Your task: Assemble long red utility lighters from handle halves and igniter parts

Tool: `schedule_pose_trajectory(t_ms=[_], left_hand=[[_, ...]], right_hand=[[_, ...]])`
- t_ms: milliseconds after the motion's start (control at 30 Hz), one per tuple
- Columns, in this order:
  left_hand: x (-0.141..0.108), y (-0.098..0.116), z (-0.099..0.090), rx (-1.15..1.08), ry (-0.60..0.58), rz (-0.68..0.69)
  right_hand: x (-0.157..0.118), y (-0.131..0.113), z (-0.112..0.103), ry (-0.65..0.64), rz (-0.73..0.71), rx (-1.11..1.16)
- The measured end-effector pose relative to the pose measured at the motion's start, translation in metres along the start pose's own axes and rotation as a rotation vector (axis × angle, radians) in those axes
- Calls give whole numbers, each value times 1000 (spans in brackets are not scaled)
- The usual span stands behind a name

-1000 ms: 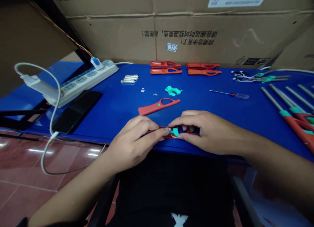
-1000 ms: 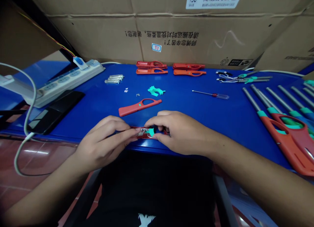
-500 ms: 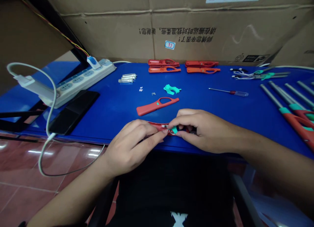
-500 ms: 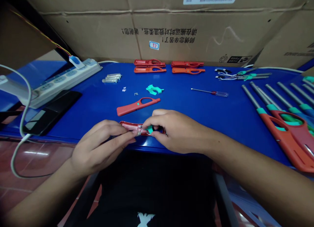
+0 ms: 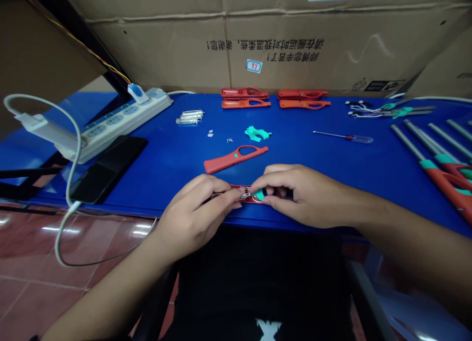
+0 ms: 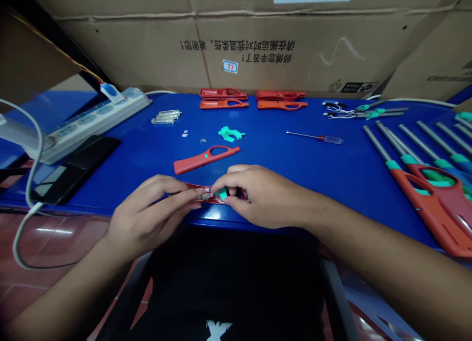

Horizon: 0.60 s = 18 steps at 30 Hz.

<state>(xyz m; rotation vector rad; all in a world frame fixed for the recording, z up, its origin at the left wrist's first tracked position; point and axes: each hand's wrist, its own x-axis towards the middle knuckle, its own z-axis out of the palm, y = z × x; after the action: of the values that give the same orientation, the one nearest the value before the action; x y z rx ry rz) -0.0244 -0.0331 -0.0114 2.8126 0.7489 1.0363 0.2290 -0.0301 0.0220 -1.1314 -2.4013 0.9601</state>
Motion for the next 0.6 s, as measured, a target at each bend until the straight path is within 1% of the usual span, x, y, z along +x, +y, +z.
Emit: schedule_pose_trajectory(t_ms=[133,300,400,500,600], left_hand=[[3,0,1,-14,-34,-91],[6,-1,1,-41,-78,-160],[9,-2,0,-21,-96,-155],[11,-1,-2,10,-90,-131],[13,0,-5,-13,-99,-150]], right_hand=[[0,1,1,9,-7,-11],[-1,2,2,20,-4,-8],[-1,2,4,27,-9,-9],[0,1,4,30,-11,-5],[0,0,3,33,-19,0]])
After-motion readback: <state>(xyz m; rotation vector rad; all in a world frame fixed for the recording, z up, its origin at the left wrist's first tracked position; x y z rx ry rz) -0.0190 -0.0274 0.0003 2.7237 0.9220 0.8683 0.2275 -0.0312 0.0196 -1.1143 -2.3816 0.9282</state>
